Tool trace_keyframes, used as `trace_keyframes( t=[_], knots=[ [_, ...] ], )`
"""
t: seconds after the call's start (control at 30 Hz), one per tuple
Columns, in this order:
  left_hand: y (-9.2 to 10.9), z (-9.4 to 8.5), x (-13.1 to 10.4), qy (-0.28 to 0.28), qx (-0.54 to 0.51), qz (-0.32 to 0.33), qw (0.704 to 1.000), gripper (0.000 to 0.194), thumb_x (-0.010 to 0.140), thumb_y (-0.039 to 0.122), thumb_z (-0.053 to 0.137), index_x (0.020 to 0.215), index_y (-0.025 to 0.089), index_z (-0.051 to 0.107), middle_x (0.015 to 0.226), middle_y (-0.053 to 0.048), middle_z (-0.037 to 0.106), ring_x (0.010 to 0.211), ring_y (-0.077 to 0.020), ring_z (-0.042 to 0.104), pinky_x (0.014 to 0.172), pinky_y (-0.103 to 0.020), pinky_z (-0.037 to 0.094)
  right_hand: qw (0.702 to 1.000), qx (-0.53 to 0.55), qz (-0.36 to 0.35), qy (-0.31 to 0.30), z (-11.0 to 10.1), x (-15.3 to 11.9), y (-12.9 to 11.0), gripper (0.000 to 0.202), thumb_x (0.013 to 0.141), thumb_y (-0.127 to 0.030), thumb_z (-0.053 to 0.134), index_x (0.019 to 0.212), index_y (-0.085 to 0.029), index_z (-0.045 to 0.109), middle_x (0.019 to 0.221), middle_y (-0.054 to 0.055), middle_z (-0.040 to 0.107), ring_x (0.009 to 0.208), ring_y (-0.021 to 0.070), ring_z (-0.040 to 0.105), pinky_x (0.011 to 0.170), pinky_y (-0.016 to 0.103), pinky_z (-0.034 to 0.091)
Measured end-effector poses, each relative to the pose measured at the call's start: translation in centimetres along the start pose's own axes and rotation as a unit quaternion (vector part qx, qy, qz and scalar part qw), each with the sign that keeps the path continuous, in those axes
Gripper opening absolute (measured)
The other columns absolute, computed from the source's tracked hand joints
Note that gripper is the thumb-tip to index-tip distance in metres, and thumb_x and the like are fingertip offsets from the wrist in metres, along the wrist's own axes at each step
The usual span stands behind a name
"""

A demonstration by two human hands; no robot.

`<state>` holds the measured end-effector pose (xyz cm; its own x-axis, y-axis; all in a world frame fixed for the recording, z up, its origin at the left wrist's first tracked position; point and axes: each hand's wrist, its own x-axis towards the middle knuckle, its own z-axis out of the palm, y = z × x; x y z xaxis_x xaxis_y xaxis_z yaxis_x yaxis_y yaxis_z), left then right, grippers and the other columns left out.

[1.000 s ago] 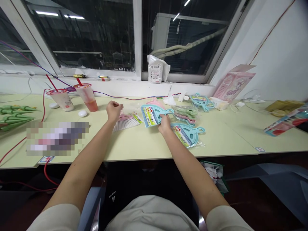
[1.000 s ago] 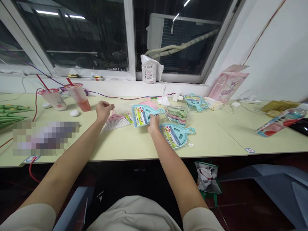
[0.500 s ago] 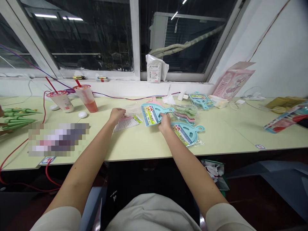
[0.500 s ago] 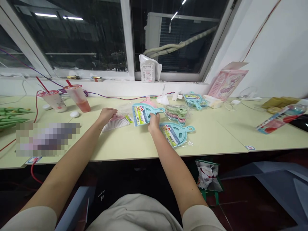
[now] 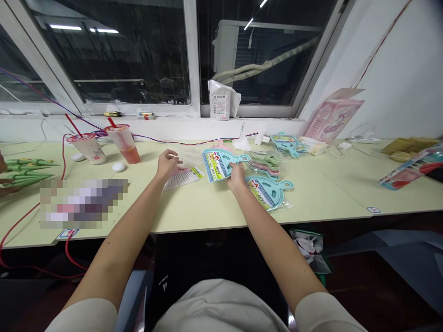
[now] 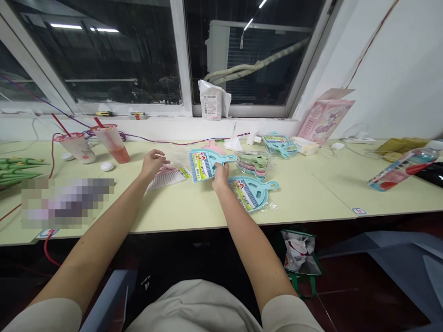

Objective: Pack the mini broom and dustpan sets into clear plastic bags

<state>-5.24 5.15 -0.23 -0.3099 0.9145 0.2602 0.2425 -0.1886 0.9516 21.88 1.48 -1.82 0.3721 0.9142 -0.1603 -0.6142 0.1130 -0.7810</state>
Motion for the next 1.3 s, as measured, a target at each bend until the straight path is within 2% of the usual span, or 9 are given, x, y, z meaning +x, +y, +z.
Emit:
trace_keyframes(
  t=[0.2, 0.4, 0.53, 0.7, 0.8, 0.9, 1.0, 1.17, 1.3],
  knots=[
    [1.1, 0.0, -0.7, -0.047, -0.078, -0.011, 0.996, 0.052, 0.064, 0.007, 0.062, 0.115, 0.012, 0.070, 0.110, -0.015, 0.073, 0.083, -0.0225, 0.078, 0.068, -0.030, 0.062, 1.000, 0.014, -0.014, -0.012, -0.1, -0.2, -0.2, 0.027, 0.072, -0.017, 0.061, 0.097, -0.027, 0.054, 0.083, -0.007, 0.071, 0.076, 0.0148, 0.070, 0.061, 0.023, 0.055],
    [3.5, 0.7, -2.7, -0.150, -0.157, -0.019, 0.976, 0.093, 0.066, 0.002, 0.061, 0.157, 0.019, 0.047, 0.124, -0.017, 0.074, 0.078, -0.0220, 0.078, 0.069, -0.039, 0.067, 0.996, 0.062, -0.053, -0.033, 0.0, -0.8, -1.8, 0.028, 0.074, -0.018, 0.060, 0.100, -0.028, 0.053, 0.087, -0.007, 0.071, 0.083, 0.0156, 0.073, 0.070, 0.027, 0.060],
    [4.0, 2.7, -4.8, -0.210, -0.157, -0.050, 0.964, 0.086, 0.066, 0.002, 0.069, 0.150, 0.015, 0.055, 0.115, -0.016, 0.075, 0.082, -0.0239, 0.077, 0.078, -0.044, 0.068, 0.992, 0.075, -0.094, -0.027, -0.3, -0.8, -3.0, 0.030, 0.073, -0.016, 0.061, 0.100, -0.027, 0.053, 0.088, -0.006, 0.070, 0.083, 0.0152, 0.072, 0.072, 0.026, 0.060],
    [3.2, 4.8, -6.9, -0.302, -0.073, -0.097, 0.946, 0.060, 0.060, 0.005, 0.080, 0.119, 0.015, 0.073, 0.118, -0.018, 0.073, 0.090, -0.0281, 0.076, 0.078, -0.041, 0.066, 0.997, 0.048, -0.054, -0.017, -0.1, -1.0, -2.8, 0.030, 0.074, -0.014, 0.059, 0.100, -0.027, 0.054, 0.084, -0.005, 0.070, 0.080, 0.0165, 0.072, 0.067, 0.027, 0.060],
    [3.1, 5.1, -7.0, -0.263, 0.003, -0.086, 0.961, 0.038, 0.063, 0.013, 0.082, 0.100, 0.018, 0.077, 0.110, -0.015, 0.076, 0.091, -0.0291, 0.075, 0.076, -0.037, 0.062, 0.998, 0.051, -0.022, -0.032, 0.2, -1.3, -2.1, 0.030, 0.074, -0.012, 0.060, 0.099, -0.026, 0.054, 0.081, -0.006, 0.069, 0.079, 0.0162, 0.072, 0.065, 0.026, 0.060],
    [3.5, 4.7, -6.3, -0.117, 0.063, -0.030, 0.991, 0.009, 0.075, 0.021, 0.076, 0.084, 0.019, 0.074, 0.099, -0.011, 0.076, 0.097, -0.0293, 0.073, 0.081, -0.036, 0.059, 0.998, 0.052, 0.014, -0.035, 0.6, -1.6, -1.7, 0.028, 0.074, -0.010, 0.060, 0.097, -0.026, 0.055, 0.079, -0.006, 0.069, 0.077, 0.0154, 0.072, 0.065, 0.026, 0.062],
    [4.2, 4.4, -5.9, -0.030, 0.016, 0.001, 0.999, 0.010, 0.085, 0.028, 0.071, 0.086, 0.019, 0.071, 0.102, -0.011, 0.076, 0.099, -0.0271, 0.073, 0.080, -0.035, 0.059, 0.995, 0.068, 0.036, -0.061, 0.8, -2.0, -1.4, 0.028, 0.074, -0.009, 0.061, 0.096, -0.026, 0.055, 0.080, -0.007, 0.070, 0.078, 0.0150, 0.073, 0.068, 0.027, 0.063],
    [4.8, 4.8, -6.6, -0.239, -0.204, -0.130, 0.940, 0.038, 0.083, 0.040, 0.081, 0.109, 0.015, 0.071, 0.102, -0.017, 0.078, 0.092, -0.0294, 0.078, 0.079, -0.040, 0.064, 0.986, 0.072, 0.033, -0.149, 1.3, -3.1, -0.8, 0.028, 0.076, -0.013, 0.065, 0.097, -0.027, 0.053, 0.087, -0.006, 0.073, 0.085, 0.0158, 0.074, 0.073, 0.029, 0.064],
    [4.8, 4.8, -6.7, -0.238, -0.242, -0.178, 0.924, 0.047, 0.075, 0.026, 0.088, 0.118, 0.012, 0.072, 0.106, -0.018, 0.081, 0.097, -0.0347, 0.079, 0.089, -0.047, 0.066, 0.979, 0.025, 0.017, -0.200, 1.6, -3.7, -0.6, 0.017, 0.082, -0.023, 0.065, 0.094, -0.027, 0.053, 0.089, -0.004, 0.073, 0.090, 0.0168, 0.073, 0.076, 0.029, 0.063]
  ],
)
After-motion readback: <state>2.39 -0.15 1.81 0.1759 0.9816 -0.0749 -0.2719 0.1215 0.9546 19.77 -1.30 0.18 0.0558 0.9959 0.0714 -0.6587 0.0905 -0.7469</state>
